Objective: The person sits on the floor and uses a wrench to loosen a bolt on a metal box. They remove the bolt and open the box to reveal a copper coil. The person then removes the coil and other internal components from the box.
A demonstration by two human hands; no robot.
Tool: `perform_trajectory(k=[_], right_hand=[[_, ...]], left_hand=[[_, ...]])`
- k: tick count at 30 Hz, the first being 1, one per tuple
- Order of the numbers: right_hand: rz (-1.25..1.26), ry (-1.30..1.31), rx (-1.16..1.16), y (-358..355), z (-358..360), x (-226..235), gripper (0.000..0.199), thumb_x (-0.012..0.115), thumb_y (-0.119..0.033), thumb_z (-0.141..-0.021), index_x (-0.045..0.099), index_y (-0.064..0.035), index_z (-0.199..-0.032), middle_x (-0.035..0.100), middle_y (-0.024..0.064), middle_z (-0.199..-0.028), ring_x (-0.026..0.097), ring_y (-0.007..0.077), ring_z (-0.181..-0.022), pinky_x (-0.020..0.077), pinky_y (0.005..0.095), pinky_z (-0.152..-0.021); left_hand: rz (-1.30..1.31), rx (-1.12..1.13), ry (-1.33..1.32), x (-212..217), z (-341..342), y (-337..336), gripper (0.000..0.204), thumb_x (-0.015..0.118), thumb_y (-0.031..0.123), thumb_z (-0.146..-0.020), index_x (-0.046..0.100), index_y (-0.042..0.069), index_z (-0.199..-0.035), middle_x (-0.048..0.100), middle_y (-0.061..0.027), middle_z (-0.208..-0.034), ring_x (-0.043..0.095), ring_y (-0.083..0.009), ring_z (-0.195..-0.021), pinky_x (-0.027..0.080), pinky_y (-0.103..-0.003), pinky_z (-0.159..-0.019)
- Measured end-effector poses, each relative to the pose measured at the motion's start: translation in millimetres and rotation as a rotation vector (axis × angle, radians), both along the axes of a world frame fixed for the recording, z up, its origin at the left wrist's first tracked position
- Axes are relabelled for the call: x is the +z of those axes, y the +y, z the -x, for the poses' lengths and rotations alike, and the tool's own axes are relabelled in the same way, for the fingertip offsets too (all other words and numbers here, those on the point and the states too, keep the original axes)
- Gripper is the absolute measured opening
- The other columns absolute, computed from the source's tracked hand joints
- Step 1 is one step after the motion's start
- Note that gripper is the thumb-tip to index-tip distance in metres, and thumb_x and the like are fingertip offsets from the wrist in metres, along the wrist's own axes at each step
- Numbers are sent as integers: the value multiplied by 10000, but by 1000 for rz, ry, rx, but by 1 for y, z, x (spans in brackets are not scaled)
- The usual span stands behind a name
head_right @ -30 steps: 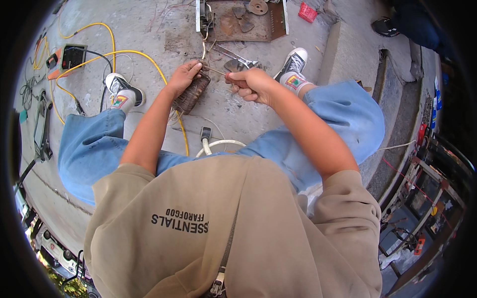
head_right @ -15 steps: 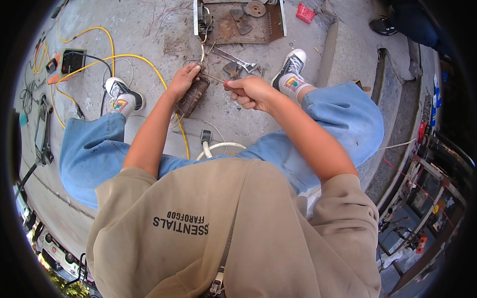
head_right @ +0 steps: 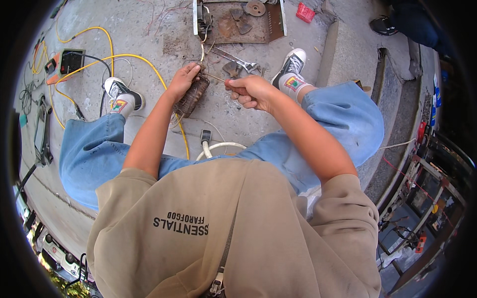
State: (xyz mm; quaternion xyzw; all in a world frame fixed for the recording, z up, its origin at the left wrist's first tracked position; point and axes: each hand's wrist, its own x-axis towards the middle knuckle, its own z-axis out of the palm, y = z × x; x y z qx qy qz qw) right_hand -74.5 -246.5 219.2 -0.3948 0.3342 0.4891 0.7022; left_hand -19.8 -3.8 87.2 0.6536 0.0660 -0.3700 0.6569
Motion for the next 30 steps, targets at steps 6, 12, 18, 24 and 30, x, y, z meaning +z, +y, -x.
perform_trajectory(k=[6, 12, 18, 24, 30], right_hand=[[3, 55, -45, 0, -1, -1, 157, 516, -222, -966, 550, -72, -934, 482, 12, -710, 308, 27, -440, 180, 195, -327], [696, -764, 538, 17, 14, -1, 260, 591, -247, -888, 629, 11, -888, 665, 169, -783, 645, 279, -657, 503, 387, -605], [750, -864, 491, 20, 23, -15, 278, 627, -245, -866, 632, 28, -920, 684, 154, -858, 656, 271, -724, 501, 370, -668], [28, -27, -31, -3, 1, -11, 144, 604, -188, -906, 598, -44, -901, 514, 18, -687, 338, 54, -428, 233, 241, -364], [525, -464, 317, 12, 14, -8, 321, 639, -187, -872, 648, 65, -1070, 687, 77, -879, 602, 134, -607, 450, 285, -500]], left_hand=[[-22, -96, -82, 6, 0, 0, 227, 527, 266, -993, 618, 63, -1039, 581, 72, -891, 478, -36, -765, 424, -195, -747], [-40, -111, -141, 2, 1, -1, 248, 514, 272, -997, 617, 49, -1033, 587, 62, -910, 495, -47, -768, 436, -210, -748], [-21, -52, 39, 29, 4, -8, 262, 520, 274, -995, 618, 41, -1064, 580, 55, -898, 493, -51, -765, 437, -216, -736], [-83, -42, -94, 3, 3, -5, 269, 538, 262, -987, 639, 40, -1100, 570, 67, -861, 467, -46, -733, 423, -203, -710], [-103, 1, -58, -16, 2, 2, 270, 571, 262, -972, 650, 37, -1100, 575, 77, -854, 448, -39, -703, 413, -194, -690]])
